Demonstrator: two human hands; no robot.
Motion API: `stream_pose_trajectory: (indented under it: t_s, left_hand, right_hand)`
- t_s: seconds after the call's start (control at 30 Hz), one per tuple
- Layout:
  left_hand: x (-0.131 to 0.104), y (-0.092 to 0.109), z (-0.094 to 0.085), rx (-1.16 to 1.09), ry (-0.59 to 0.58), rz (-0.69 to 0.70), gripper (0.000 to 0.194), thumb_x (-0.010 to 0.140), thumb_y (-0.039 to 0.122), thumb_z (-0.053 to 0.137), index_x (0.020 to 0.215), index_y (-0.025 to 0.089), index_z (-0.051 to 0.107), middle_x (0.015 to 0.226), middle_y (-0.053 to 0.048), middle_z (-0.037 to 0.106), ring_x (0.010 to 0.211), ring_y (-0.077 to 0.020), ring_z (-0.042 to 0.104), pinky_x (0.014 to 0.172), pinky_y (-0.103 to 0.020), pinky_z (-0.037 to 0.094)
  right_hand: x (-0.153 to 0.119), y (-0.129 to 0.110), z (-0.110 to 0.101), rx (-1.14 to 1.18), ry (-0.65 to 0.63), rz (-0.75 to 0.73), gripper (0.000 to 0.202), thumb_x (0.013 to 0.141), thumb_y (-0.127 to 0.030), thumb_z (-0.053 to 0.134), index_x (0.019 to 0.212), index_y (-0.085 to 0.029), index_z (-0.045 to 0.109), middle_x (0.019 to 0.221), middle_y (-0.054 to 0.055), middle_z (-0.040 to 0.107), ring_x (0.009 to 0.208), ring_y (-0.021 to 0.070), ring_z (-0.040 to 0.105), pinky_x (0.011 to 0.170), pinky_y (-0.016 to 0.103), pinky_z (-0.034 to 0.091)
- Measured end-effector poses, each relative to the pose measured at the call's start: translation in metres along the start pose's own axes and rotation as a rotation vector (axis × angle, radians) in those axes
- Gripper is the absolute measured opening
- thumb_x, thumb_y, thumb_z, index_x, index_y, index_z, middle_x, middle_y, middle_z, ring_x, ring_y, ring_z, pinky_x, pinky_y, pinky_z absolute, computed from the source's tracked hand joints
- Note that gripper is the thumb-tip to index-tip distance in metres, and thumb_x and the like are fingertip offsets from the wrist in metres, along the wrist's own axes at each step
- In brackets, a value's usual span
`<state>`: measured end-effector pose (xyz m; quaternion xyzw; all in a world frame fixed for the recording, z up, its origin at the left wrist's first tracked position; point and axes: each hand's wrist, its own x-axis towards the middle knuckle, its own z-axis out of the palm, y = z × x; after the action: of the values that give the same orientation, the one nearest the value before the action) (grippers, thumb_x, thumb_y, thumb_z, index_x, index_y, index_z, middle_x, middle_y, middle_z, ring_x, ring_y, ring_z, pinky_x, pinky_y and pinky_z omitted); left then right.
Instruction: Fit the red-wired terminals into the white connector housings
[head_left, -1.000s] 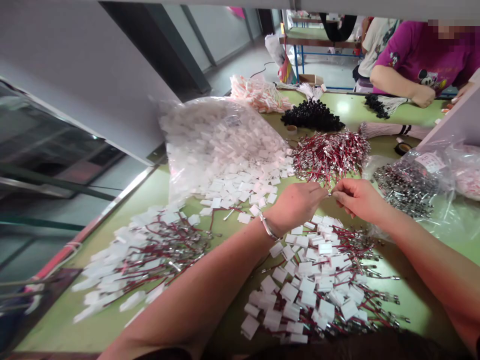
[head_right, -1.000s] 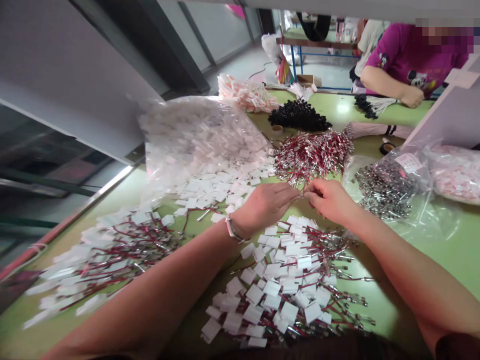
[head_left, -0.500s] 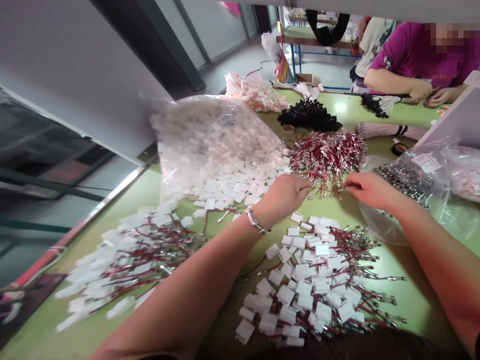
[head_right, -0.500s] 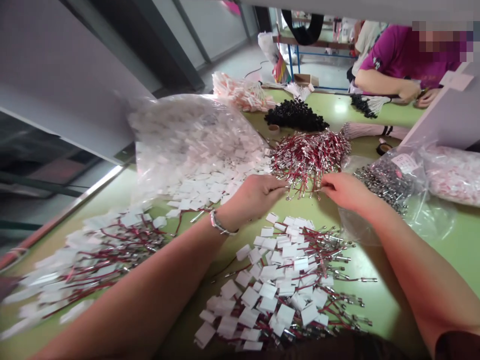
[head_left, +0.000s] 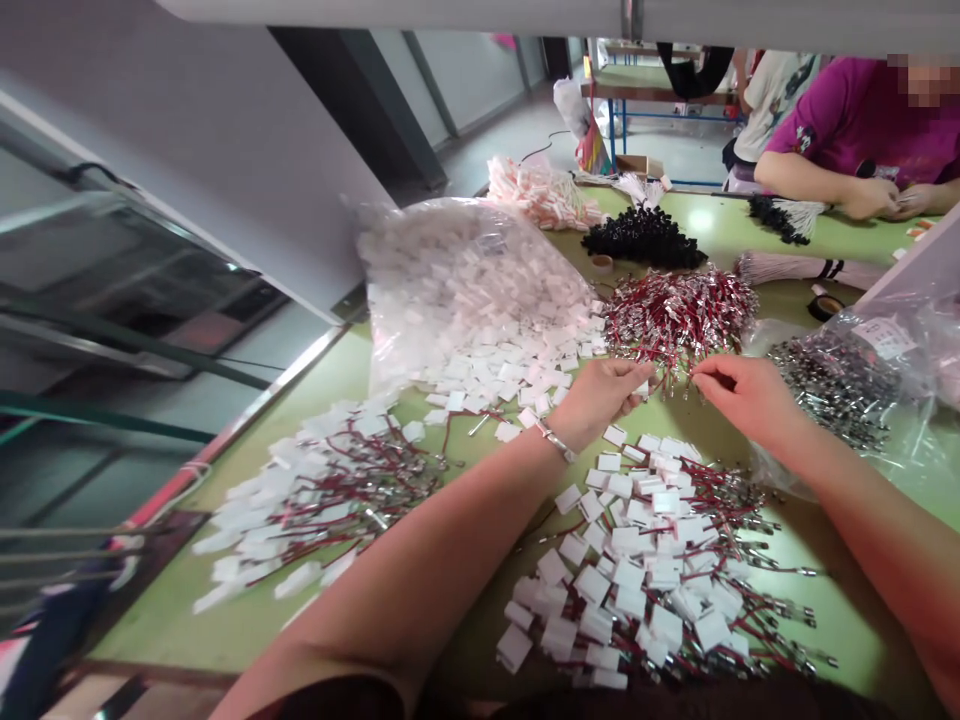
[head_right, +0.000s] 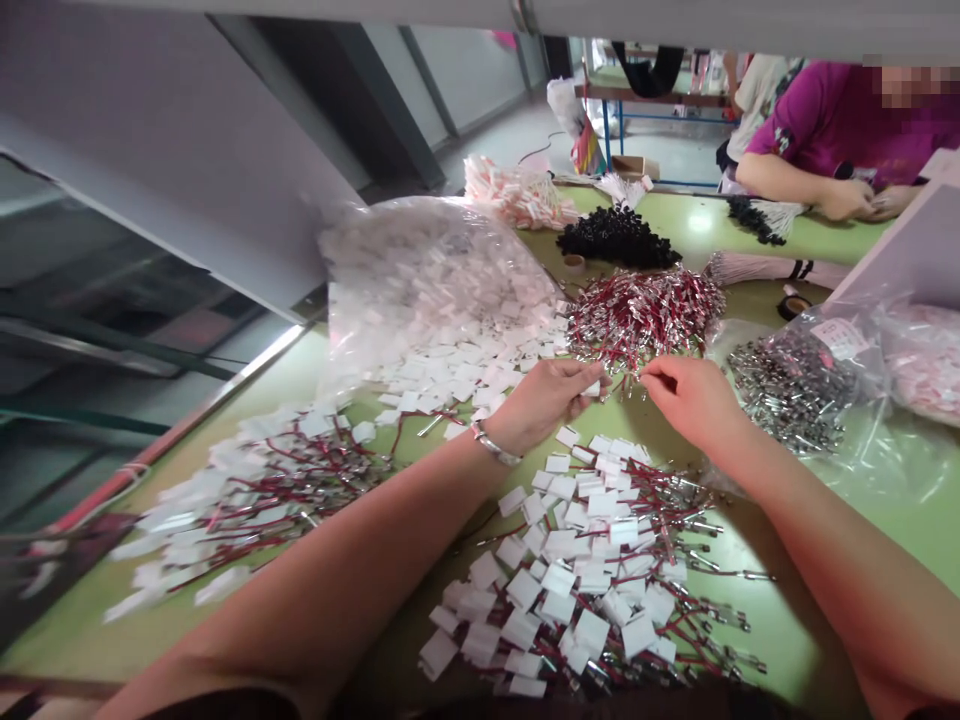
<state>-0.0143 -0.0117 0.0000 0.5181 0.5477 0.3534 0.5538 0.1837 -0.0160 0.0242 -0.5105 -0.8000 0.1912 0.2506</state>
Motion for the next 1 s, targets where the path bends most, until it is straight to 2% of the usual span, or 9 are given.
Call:
stream_pose_trajectory:
  t_s: [0.1, 0.2, 0.27, 0.4, 0.5, 0.63, 0.83, 1.0]
  left_hand:
    - [0.004, -0.004, -0.002, -0.178, -0.016, -0.040, 0.025, 0.086, 0.037, 0.057, 0.082, 0.016, 0.071, 0.068, -0.004, 0.063, 0.053, -0.0072, 0.050, 0.049, -0.022, 0.037]
    - [0.003, -0.004, -0.003, -0.265, -0.096, -0.023, 0.022, 0.084, 0.023, 0.059, 0.101, 0.016, 0.070, 0.077, -0.005, 0.067, 0.067, -0.0095, 0.058, 0.063, -0.024, 0.046]
    - [0.002, -0.003, -0.004, -0.277, -0.142, -0.018, 0.027, 0.082, 0.017, 0.058, 0.107, 0.016, 0.068, 0.082, -0.006, 0.068, 0.071, -0.0099, 0.059, 0.069, -0.026, 0.047]
    - [-0.001, -0.002, -0.004, -0.299, -0.204, -0.014, 0.028, 0.082, 0.016, 0.057, 0.109, 0.018, 0.067, 0.085, -0.004, 0.067, 0.068, -0.0078, 0.056, 0.068, -0.023, 0.047]
    - [-0.002, -0.001, -0.004, -0.355, -0.204, -0.018, 0.026, 0.082, 0.016, 0.059, 0.108, 0.017, 0.064, 0.078, -0.002, 0.064, 0.065, -0.0073, 0.054, 0.067, -0.023, 0.046]
    - [-0.002, 0.000, -0.005, -0.398, -0.166, -0.014, 0.013, 0.080, 0.014, 0.062, 0.093, 0.015, 0.062, 0.074, 0.000, 0.060, 0.063, -0.0068, 0.054, 0.065, -0.022, 0.046]
    - [-0.001, -0.001, -0.005, -0.411, -0.176, -0.031, 0.005, 0.080, 0.013, 0.062, 0.085, 0.014, 0.062, 0.071, 0.000, 0.061, 0.061, -0.0061, 0.055, 0.061, -0.020, 0.045]
    - [-0.004, 0.003, -0.001, -0.377, -0.173, -0.078, 0.004, 0.079, 0.015, 0.066, 0.081, 0.014, 0.062, 0.062, 0.001, 0.061, 0.053, -0.0051, 0.053, 0.055, -0.019, 0.044]
  right_hand:
    - [-0.001, -0.001, 0.001, -0.006, -0.023, -0.030, 0.014, 0.083, -0.025, 0.055, 0.078, -0.023, 0.067, 0.073, 0.001, 0.069, 0.059, 0.0149, 0.056, 0.057, 0.031, 0.040]
    - [-0.001, -0.001, 0.002, -0.038, -0.020, -0.012, 0.014, 0.084, -0.026, 0.054, 0.077, -0.023, 0.066, 0.070, 0.001, 0.068, 0.057, 0.0147, 0.054, 0.055, 0.031, 0.038]
    - [-0.001, 0.001, 0.003, -0.051, -0.010, -0.026, 0.014, 0.084, -0.025, 0.054, 0.078, -0.022, 0.066, 0.072, 0.001, 0.068, 0.060, 0.0152, 0.055, 0.057, 0.031, 0.039]
    - [-0.001, 0.002, 0.004, -0.098, -0.001, -0.137, 0.013, 0.085, -0.020, 0.053, 0.079, -0.022, 0.065, 0.078, 0.003, 0.066, 0.072, 0.0168, 0.056, 0.065, 0.031, 0.041]
    - [-0.001, 0.002, 0.006, -0.093, 0.021, -0.153, 0.012, 0.085, -0.019, 0.053, 0.077, -0.021, 0.062, 0.076, 0.003, 0.064, 0.072, 0.0166, 0.055, 0.065, 0.030, 0.040]
    - [-0.002, 0.001, 0.008, -0.078, 0.021, -0.156, 0.013, 0.086, -0.020, 0.052, 0.076, -0.022, 0.061, 0.076, 0.002, 0.063, 0.071, 0.0162, 0.055, 0.064, 0.030, 0.040]
    - [-0.003, 0.003, 0.007, -0.270, 0.101, -0.221, 0.017, 0.089, -0.020, 0.047, 0.079, -0.021, 0.061, 0.079, 0.004, 0.062, 0.077, 0.0184, 0.054, 0.068, 0.031, 0.039]
    - [-0.004, 0.000, 0.011, -0.480, 0.064, -0.344, 0.024, 0.090, -0.016, 0.041, 0.076, -0.019, 0.060, 0.077, 0.008, 0.060, 0.076, 0.0203, 0.052, 0.070, 0.033, 0.038]
